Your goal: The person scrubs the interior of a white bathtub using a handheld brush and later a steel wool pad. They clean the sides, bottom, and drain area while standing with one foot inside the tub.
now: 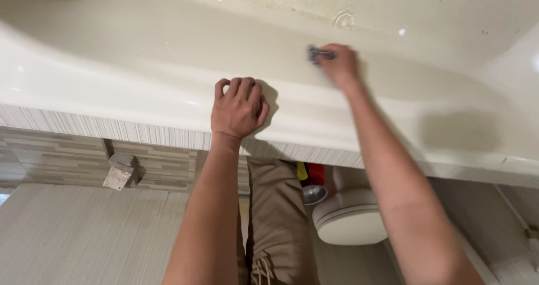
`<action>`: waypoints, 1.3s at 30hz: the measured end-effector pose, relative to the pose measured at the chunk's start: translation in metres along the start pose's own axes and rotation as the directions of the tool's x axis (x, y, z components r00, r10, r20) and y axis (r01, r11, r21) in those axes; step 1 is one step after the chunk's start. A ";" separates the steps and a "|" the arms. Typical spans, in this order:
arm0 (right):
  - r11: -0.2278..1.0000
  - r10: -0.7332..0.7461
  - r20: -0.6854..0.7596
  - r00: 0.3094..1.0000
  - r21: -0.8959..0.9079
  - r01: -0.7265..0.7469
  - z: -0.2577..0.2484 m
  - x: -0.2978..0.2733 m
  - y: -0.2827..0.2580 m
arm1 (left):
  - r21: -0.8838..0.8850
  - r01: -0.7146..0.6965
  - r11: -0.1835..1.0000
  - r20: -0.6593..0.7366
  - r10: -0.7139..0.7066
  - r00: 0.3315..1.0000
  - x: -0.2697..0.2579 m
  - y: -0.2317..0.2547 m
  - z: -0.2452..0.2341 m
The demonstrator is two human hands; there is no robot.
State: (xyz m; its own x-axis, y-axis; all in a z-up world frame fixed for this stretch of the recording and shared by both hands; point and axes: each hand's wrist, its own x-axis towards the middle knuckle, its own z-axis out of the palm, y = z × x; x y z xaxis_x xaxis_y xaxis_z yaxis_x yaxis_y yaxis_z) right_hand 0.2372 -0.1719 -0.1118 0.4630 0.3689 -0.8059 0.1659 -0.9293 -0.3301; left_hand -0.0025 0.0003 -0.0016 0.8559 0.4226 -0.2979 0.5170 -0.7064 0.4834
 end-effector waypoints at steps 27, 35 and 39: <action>0.972 -0.144 0.151 0.978 -0.164 0.169 0.017 0.000 -0.018 | -0.009 -0.035 0.999 0.069 0.035 0.997 0.003 -0.003 0.000; 0.996 0.000 0.056 0.998 -0.088 0.005 0.056 0.073 0.007 | -0.046 -0.032 0.998 0.038 0.033 0.999 0.000 -0.001 0.002; 0.992 -0.092 0.208 0.974 0.102 0.072 0.081 0.054 -0.021 | -0.051 -0.021 0.998 0.046 0.023 0.999 -0.001 -0.002 0.001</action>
State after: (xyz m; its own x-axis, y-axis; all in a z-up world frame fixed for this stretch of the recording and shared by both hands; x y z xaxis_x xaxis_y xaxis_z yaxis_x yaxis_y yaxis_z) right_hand 0.1884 -0.1307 -0.1885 0.2546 0.4489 -0.8565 0.1088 -0.8934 -0.4359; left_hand -0.0045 0.0007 -0.0034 0.8666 0.3792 -0.3242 0.4985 -0.6850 0.5313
